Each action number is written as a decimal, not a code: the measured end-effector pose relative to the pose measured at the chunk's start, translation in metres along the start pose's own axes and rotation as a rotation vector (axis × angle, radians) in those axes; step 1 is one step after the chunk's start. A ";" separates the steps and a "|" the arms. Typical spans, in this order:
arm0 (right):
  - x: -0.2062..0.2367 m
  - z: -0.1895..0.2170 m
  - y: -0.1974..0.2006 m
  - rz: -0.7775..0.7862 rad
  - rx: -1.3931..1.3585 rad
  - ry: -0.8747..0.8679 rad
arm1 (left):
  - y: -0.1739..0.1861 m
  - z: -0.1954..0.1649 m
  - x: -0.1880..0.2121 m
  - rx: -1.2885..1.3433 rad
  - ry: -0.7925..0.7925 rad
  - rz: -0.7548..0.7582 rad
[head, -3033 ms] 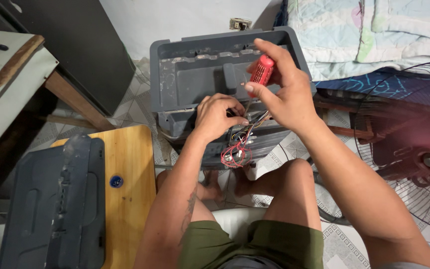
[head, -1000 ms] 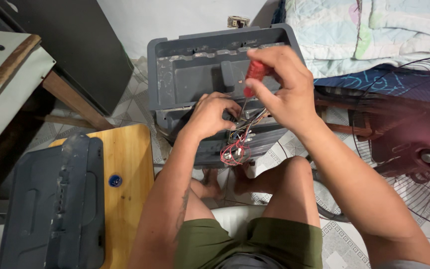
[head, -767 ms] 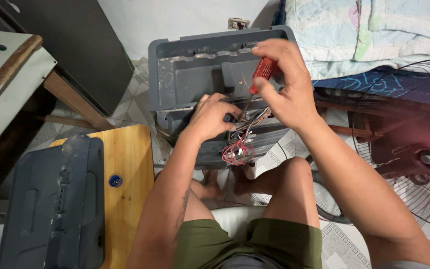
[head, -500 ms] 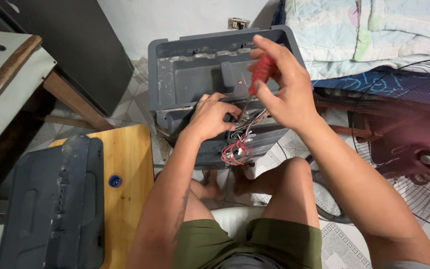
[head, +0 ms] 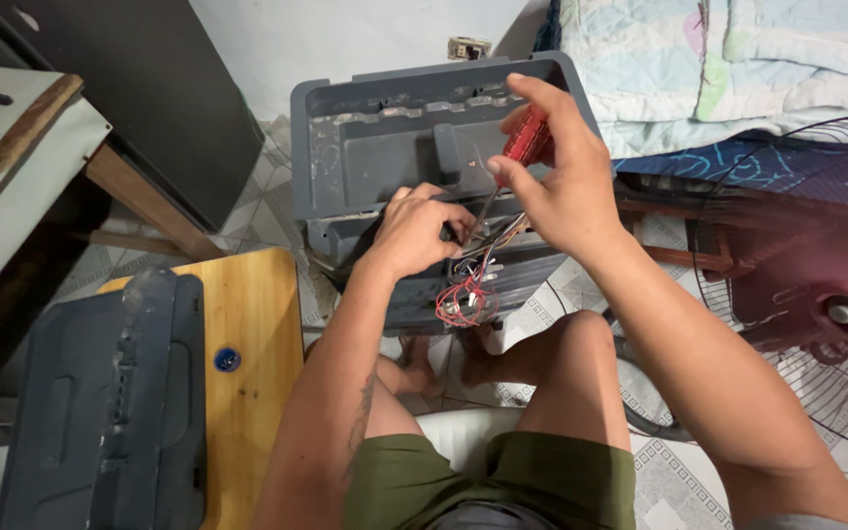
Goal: The person uses a red screwdriver to unscrew and remove the top cover of an evaporative air cooler, sets the cover on a small wooden table, and then works on the internal wiring and components inside the opened unit, manipulating wires and fasteners by hand and with the screwdriver.
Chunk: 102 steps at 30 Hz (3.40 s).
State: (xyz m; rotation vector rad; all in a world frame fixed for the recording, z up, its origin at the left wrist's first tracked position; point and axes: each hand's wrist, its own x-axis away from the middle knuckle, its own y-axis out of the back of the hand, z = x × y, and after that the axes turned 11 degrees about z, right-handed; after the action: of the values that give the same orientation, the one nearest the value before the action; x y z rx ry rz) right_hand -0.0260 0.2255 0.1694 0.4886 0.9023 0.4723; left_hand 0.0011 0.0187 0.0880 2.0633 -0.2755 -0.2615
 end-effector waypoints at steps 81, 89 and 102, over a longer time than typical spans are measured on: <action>-0.022 -0.015 -0.003 -0.073 0.228 0.231 | -0.037 0.011 -0.031 -0.114 -0.074 -0.363; -0.020 -0.075 -0.014 0.012 -0.220 0.052 | -0.044 0.018 -0.042 -0.242 -0.087 -0.388; -0.017 -0.111 -0.055 0.129 -0.420 -0.153 | -0.044 0.037 -0.058 -0.195 -0.071 -0.306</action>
State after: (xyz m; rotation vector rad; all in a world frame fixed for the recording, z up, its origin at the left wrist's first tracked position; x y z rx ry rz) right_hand -0.1172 0.1939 0.0894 0.1947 0.6044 0.7132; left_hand -0.0614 0.0273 0.0357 1.8994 0.0255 -0.5272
